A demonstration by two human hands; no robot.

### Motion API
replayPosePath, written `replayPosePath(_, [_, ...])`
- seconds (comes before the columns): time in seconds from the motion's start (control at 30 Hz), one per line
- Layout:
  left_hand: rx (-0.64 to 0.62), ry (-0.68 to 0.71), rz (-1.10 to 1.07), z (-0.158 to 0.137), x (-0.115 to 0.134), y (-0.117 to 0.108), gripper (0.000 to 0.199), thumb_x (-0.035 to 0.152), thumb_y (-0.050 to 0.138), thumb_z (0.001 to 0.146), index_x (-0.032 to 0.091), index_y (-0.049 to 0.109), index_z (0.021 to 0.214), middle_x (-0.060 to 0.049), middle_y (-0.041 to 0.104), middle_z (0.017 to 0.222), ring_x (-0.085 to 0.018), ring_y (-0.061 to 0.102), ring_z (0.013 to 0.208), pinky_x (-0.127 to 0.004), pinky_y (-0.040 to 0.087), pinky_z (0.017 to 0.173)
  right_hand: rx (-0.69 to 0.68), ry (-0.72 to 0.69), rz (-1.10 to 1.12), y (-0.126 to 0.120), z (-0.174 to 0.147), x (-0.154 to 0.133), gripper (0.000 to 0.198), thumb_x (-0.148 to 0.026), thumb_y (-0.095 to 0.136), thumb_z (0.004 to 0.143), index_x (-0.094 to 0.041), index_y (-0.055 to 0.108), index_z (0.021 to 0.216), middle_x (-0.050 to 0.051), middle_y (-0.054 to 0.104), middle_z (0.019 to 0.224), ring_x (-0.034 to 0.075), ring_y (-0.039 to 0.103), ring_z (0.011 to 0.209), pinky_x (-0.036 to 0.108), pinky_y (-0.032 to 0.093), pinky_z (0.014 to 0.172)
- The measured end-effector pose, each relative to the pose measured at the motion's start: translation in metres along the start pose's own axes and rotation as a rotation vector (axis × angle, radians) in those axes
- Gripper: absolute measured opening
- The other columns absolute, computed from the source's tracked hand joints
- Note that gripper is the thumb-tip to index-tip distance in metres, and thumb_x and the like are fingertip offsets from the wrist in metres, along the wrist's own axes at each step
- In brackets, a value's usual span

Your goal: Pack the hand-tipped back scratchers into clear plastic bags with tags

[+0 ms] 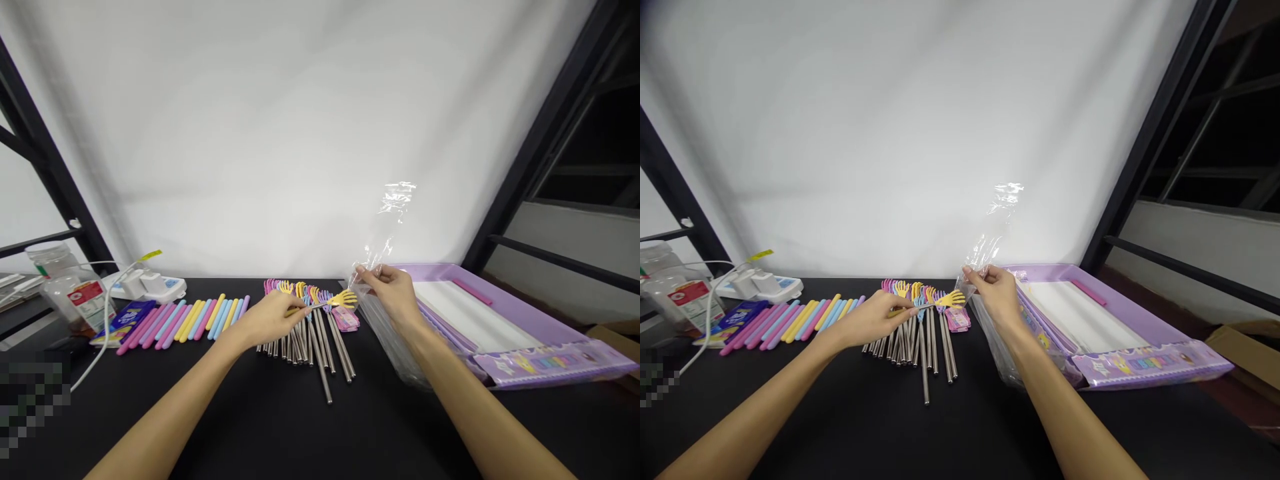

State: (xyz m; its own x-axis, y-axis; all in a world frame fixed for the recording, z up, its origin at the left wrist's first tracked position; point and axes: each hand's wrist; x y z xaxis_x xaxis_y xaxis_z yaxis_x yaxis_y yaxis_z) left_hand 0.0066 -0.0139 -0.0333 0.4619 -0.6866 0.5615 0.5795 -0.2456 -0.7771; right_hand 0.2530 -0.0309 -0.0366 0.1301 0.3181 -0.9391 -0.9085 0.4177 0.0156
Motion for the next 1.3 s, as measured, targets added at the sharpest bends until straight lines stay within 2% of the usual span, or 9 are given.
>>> replayPosePath(0.1, [0.063,0.041,0.026,0.000,0.003,0.003,0.040,0.040,0.048,0.092,0.018,0.055,0.060,0.003,0.041,0.052,-0.011,0.031,0.048,-0.026,0.020,0.050,-0.024,-0.023,-0.031,0.001,-0.003,0.000,0.045,-0.056,0.080,0.063,-0.018,0.057,0.061,0.007,0.072,0.069,0.023,0.070,0.073,0.032,0.057,0.062])
replayPosePath(0.3, [0.052,0.002,0.004,0.001,0.003,0.009,0.041,0.044,0.041,0.095,0.018,0.058,0.068,0.001,0.048,0.057,-0.012,0.037,0.050,-0.026,0.022,0.051,0.018,0.053,0.011,0.004,-0.005,-0.001,0.047,-0.056,0.080,0.064,-0.018,0.053,0.062,0.009,0.074,0.074,0.023,0.071,0.076,0.027,0.057,0.057])
replayPosePath(0.43, [0.083,0.000,-0.060,0.001,0.002,0.009,0.039,0.043,0.045,0.093,0.018,0.057,0.065,0.001,0.044,0.055,-0.012,0.033,0.049,-0.026,0.021,0.050,0.053,0.100,0.120,0.004,-0.002,0.002,0.047,-0.055,0.083,0.060,-0.018,0.055,0.067,0.010,0.074,0.078,0.026,0.073,0.081,0.028,0.059,0.055])
replayPosePath(0.57, [-0.008,0.024,-0.040,0.000,0.003,0.006,0.038,0.041,0.050,0.090,0.018,0.058,0.061,0.003,0.038,0.050,-0.010,0.026,0.045,-0.027,0.018,0.048,0.117,0.075,0.198,0.003,0.000,0.004,0.048,-0.053,0.087,0.054,-0.018,0.056,0.066,0.005,0.070,0.068,0.027,0.072,0.081,0.031,0.061,0.058])
replayPosePath(0.73, [0.019,0.046,-0.023,-0.001,0.002,0.006,0.040,0.040,0.048,0.092,0.019,0.057,0.059,0.003,0.038,0.048,-0.011,0.027,0.044,-0.027,0.020,0.048,0.032,0.099,0.078,0.003,0.000,0.006,0.046,-0.053,0.085,0.058,-0.018,0.056,0.062,0.004,0.066,0.062,0.026,0.072,0.078,0.028,0.060,0.052])
replayPosePath(0.9, [0.024,0.047,0.046,-0.001,0.001,0.006,0.039,0.037,0.048,0.092,0.019,0.056,0.059,0.003,0.040,0.049,-0.011,0.028,0.044,-0.027,0.021,0.049,0.027,0.058,0.081,0.003,-0.002,0.005,0.048,-0.054,0.084,0.060,-0.018,0.052,0.059,0.005,0.067,0.064,0.026,0.072,0.079,0.032,0.062,0.056])
replayPosePath(1.0, [0.030,0.042,0.044,0.000,0.002,0.007,0.040,0.036,0.046,0.094,0.019,0.053,0.058,0.003,0.040,0.049,-0.011,0.030,0.044,-0.027,0.021,0.049,0.021,0.042,0.003,0.004,-0.004,0.003,0.049,-0.056,0.082,0.061,-0.019,0.050,0.057,0.005,0.068,0.063,0.025,0.071,0.076,0.031,0.061,0.056])
replayPosePath(1.1, [0.024,0.039,0.035,0.001,0.003,0.010,0.039,0.037,0.044,0.095,0.019,0.054,0.062,0.003,0.041,0.051,-0.011,0.033,0.045,-0.027,0.022,0.049,0.012,0.022,-0.035,0.006,-0.006,0.003,0.049,-0.055,0.081,0.062,-0.020,0.049,0.056,0.005,0.069,0.064,0.025,0.072,0.075,0.030,0.061,0.056])
replayPosePath(1.3, [0.100,0.003,0.105,0.002,0.000,0.014,0.033,0.043,0.038,0.099,0.019,0.059,0.089,0.000,0.056,0.065,-0.014,0.047,0.055,-0.025,0.029,0.054,-0.001,0.072,0.063,0.006,-0.005,0.004,0.043,-0.052,0.082,0.064,-0.014,0.067,0.078,0.009,0.075,0.079,0.026,0.072,0.083,0.032,0.064,0.061])
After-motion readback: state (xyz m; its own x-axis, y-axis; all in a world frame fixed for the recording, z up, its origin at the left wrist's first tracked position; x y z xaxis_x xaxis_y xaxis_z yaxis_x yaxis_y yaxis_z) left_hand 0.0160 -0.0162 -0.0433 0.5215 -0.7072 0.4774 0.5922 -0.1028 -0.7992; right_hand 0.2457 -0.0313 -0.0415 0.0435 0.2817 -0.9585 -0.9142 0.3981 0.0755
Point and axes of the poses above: each hand's wrist, its own z-axis towards the middle knuckle, its own y-axis out of the palm, x = y × z
